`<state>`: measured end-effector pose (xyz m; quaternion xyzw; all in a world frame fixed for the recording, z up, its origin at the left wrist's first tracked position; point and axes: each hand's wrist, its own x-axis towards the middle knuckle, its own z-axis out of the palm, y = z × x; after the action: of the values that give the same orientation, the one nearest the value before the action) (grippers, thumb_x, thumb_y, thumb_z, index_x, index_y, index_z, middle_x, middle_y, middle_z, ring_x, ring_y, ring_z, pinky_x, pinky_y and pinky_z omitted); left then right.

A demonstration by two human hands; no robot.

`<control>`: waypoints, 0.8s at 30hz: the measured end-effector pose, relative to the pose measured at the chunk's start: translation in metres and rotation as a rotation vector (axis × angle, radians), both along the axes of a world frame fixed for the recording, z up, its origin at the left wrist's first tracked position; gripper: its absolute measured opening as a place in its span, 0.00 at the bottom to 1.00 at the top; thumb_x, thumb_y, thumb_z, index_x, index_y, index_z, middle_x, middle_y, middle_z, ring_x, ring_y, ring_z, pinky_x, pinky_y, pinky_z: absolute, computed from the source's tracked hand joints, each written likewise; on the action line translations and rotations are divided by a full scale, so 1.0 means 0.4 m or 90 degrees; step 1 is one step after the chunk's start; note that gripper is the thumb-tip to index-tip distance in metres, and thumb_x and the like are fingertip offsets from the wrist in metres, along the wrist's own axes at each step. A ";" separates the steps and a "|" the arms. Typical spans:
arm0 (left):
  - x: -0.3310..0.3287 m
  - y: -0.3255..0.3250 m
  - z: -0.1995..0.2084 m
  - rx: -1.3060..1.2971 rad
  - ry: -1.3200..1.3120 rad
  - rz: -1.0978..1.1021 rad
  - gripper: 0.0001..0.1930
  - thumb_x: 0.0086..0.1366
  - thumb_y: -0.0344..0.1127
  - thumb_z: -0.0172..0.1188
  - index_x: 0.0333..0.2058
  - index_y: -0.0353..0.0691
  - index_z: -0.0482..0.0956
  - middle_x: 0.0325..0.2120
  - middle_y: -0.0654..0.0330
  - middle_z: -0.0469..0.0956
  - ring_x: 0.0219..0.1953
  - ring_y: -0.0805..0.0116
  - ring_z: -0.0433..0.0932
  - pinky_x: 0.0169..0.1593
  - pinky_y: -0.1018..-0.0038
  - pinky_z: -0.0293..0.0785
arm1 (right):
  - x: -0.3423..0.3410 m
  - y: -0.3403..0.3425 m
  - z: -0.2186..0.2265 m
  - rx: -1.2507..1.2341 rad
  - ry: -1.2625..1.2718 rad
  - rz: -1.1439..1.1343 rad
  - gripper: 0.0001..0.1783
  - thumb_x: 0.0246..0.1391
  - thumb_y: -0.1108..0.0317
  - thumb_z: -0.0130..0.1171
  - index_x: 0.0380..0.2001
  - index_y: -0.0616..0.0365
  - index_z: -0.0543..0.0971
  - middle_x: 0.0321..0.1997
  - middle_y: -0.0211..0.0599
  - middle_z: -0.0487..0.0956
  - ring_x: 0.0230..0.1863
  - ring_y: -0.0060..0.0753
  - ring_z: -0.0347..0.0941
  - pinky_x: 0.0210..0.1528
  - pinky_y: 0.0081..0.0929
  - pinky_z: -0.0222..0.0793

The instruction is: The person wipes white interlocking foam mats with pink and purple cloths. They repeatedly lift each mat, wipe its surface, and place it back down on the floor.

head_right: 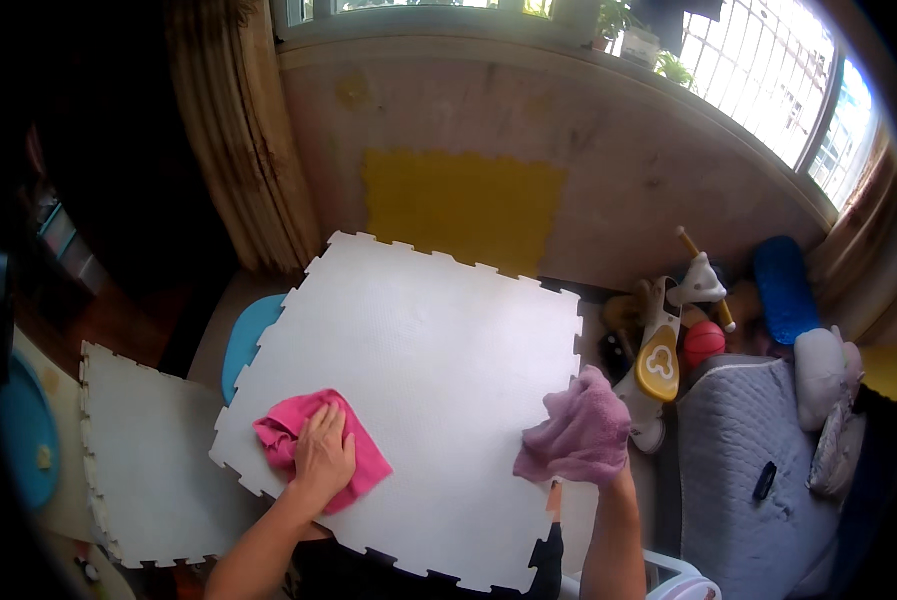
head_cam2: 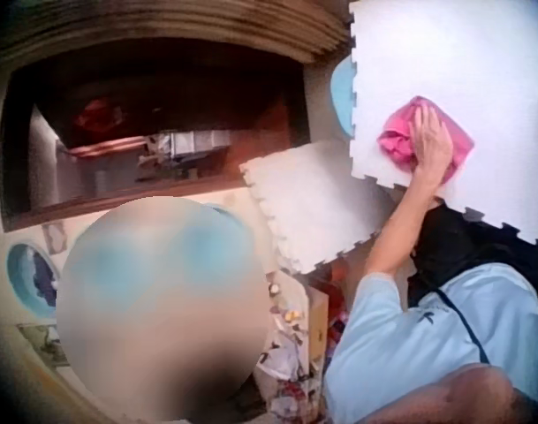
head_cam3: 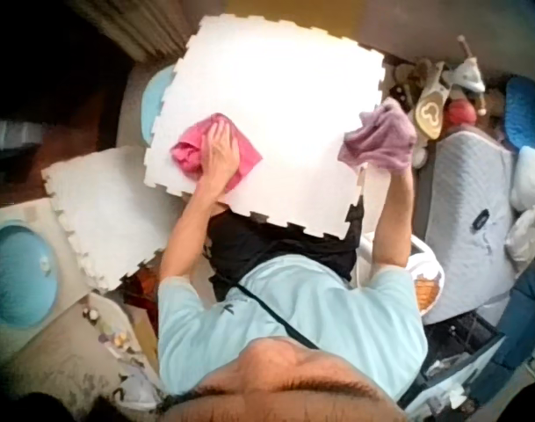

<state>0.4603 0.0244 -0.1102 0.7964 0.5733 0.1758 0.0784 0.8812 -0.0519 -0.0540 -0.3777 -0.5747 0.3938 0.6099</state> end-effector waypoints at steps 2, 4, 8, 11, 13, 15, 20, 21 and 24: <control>-0.008 0.027 -0.021 0.015 0.079 0.015 0.33 0.70 0.47 0.55 0.67 0.32 0.67 0.70 0.48 0.63 0.73 0.50 0.58 0.74 0.43 0.50 | -0.055 0.006 0.037 -0.029 0.156 0.031 0.34 0.46 0.57 0.81 0.54 0.56 0.76 0.48 0.36 0.81 0.48 0.33 0.77 0.53 0.33 0.77; -0.014 0.060 -0.004 -0.055 0.098 0.012 0.40 0.70 0.52 0.54 0.73 0.34 0.57 0.76 0.52 0.53 0.79 0.52 0.46 0.77 0.40 0.35 | -0.098 0.003 0.058 -0.056 0.290 0.014 0.31 0.56 0.56 0.74 0.57 0.57 0.74 0.51 0.39 0.81 0.52 0.38 0.79 0.56 0.38 0.81; -0.004 0.083 -0.008 -0.031 0.123 -0.012 0.43 0.68 0.57 0.54 0.73 0.35 0.57 0.76 0.53 0.54 0.79 0.53 0.46 0.77 0.42 0.34 | -0.180 0.004 0.026 -0.097 0.337 -0.202 0.24 0.67 0.58 0.64 0.61 0.52 0.72 0.58 0.40 0.77 0.56 0.41 0.76 0.61 0.38 0.78; -0.013 0.083 -0.002 -0.033 0.113 -0.012 0.42 0.68 0.57 0.54 0.73 0.35 0.59 0.76 0.52 0.55 0.79 0.52 0.47 0.77 0.42 0.36 | -0.192 -0.013 0.047 -0.081 0.122 -0.318 0.23 0.68 0.58 0.62 0.61 0.53 0.72 0.62 0.40 0.74 0.60 0.39 0.73 0.65 0.39 0.72; -0.022 0.086 -0.007 -0.007 0.113 -0.009 0.42 0.68 0.56 0.54 0.72 0.35 0.60 0.75 0.52 0.56 0.78 0.52 0.48 0.77 0.42 0.36 | -0.166 -0.028 0.067 -0.110 -0.311 -0.443 0.22 0.69 0.58 0.61 0.61 0.53 0.72 0.63 0.39 0.73 0.61 0.39 0.72 0.67 0.40 0.69; -0.031 0.081 -0.013 0.005 0.112 -0.001 0.41 0.68 0.56 0.54 0.72 0.35 0.61 0.75 0.51 0.58 0.78 0.51 0.49 0.77 0.42 0.37 | -0.114 -0.049 0.063 -0.069 -0.482 -0.436 0.26 0.67 0.54 0.61 0.63 0.54 0.72 0.64 0.38 0.72 0.63 0.40 0.70 0.68 0.41 0.68; -0.005 0.100 -0.022 0.017 0.098 -0.031 0.41 0.69 0.56 0.54 0.72 0.35 0.61 0.74 0.52 0.60 0.78 0.51 0.50 0.77 0.41 0.38 | -0.098 -0.206 -0.369 -0.228 -0.197 0.147 0.37 0.62 0.44 0.62 0.66 0.55 0.70 0.67 0.37 0.68 0.68 0.43 0.66 0.70 0.43 0.63; -0.025 0.097 -0.024 0.017 0.104 -0.020 0.41 0.69 0.57 0.54 0.72 0.35 0.61 0.74 0.52 0.60 0.78 0.51 0.50 0.77 0.41 0.38 | -0.229 -0.171 -0.263 -0.247 -0.444 0.185 0.41 0.62 0.41 0.58 0.69 0.56 0.67 0.72 0.43 0.62 0.72 0.48 0.61 0.70 0.47 0.62; -0.029 0.094 -0.019 0.027 0.102 -0.018 0.41 0.69 0.57 0.54 0.72 0.36 0.62 0.74 0.52 0.60 0.77 0.52 0.51 0.77 0.42 0.38 | -0.504 -0.157 -0.041 -0.116 -0.979 0.220 0.51 0.60 0.31 0.53 0.75 0.57 0.61 0.82 0.56 0.48 0.79 0.61 0.51 0.67 0.58 0.61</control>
<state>0.4488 0.0619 -0.1180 0.8176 0.5624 0.1224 0.0175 0.6795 -0.1145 -0.0705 -0.4976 -0.8508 0.1573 -0.0612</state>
